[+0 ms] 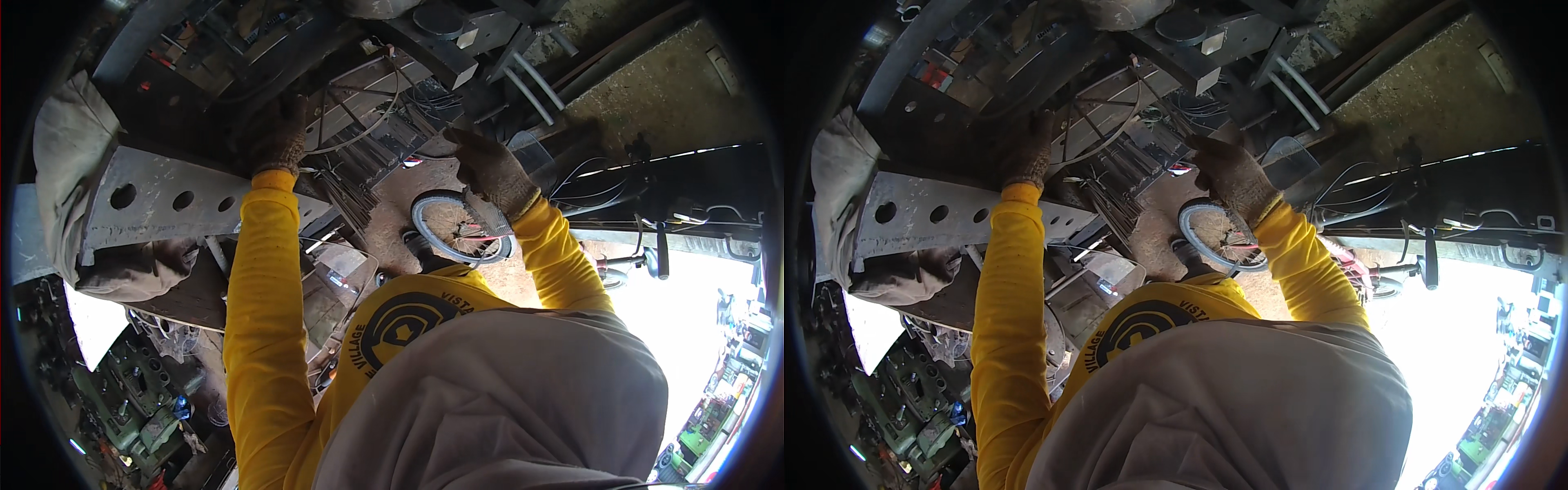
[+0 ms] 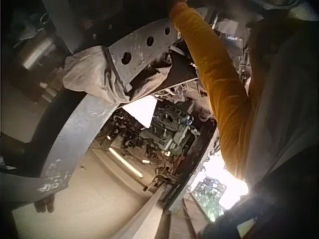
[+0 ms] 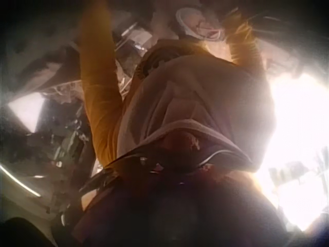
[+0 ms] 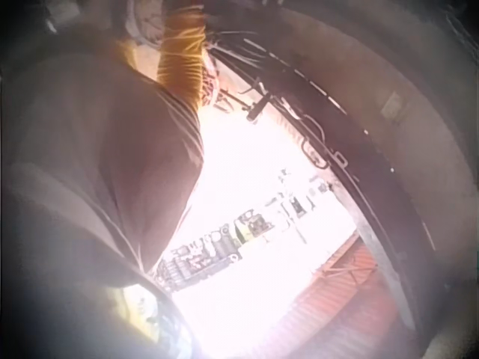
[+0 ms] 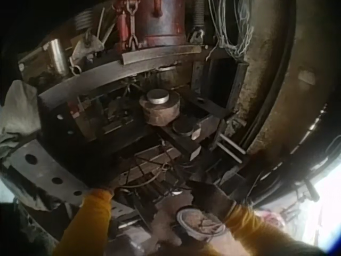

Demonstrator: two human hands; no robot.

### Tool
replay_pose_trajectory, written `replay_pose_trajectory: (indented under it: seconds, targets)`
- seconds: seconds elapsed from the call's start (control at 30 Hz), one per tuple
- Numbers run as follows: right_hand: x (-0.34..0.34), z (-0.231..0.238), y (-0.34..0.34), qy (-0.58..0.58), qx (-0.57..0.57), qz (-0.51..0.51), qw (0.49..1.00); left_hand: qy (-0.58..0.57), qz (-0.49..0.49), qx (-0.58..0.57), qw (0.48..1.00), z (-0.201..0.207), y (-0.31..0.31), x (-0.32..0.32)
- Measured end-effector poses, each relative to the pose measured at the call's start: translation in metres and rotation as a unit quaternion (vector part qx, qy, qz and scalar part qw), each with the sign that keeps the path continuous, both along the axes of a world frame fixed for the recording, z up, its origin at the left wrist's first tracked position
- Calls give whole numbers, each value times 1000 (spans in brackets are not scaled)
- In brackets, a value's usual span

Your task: The person assembles a metal structure by hand using thin metal rods and a metal frame on a workbench.

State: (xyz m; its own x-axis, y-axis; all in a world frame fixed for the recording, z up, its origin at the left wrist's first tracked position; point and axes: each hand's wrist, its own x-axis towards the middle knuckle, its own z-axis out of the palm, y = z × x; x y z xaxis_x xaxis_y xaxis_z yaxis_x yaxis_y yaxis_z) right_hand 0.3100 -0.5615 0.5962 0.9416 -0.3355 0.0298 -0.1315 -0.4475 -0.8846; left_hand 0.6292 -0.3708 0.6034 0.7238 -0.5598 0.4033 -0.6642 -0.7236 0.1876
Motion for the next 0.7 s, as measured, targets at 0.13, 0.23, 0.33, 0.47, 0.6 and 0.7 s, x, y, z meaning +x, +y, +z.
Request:
replay_pose_trajectory:
  seconds: [0.13, 0.23, 0.33, 0.47, 0.6, 0.7]
  targets:
    - [10, 5, 43, -29, 274, -132, 952, 116, 62, 77, 988, 19, -9, -14]
    - [33, -2, 78, -70, 587, -234, 772, 18, 41, 46, 998, 7, -1, -6]
    - [73, 5, 131, -111, 588, -296, 744, 146, 63, 95, 983, 26, -9, -18]
    - [129, -14, 163, -57, 443, -372, 814, 117, 45, 78, 989, 27, -11, -22]
    - [93, 6, 139, 74, 179, -214, 958, 69, 23, 30, 997, -9, 10, 12]
    - [78, -37, 91, -84, -108, -133, 982, 48, 6, 44, 998, -4, -7, 1]
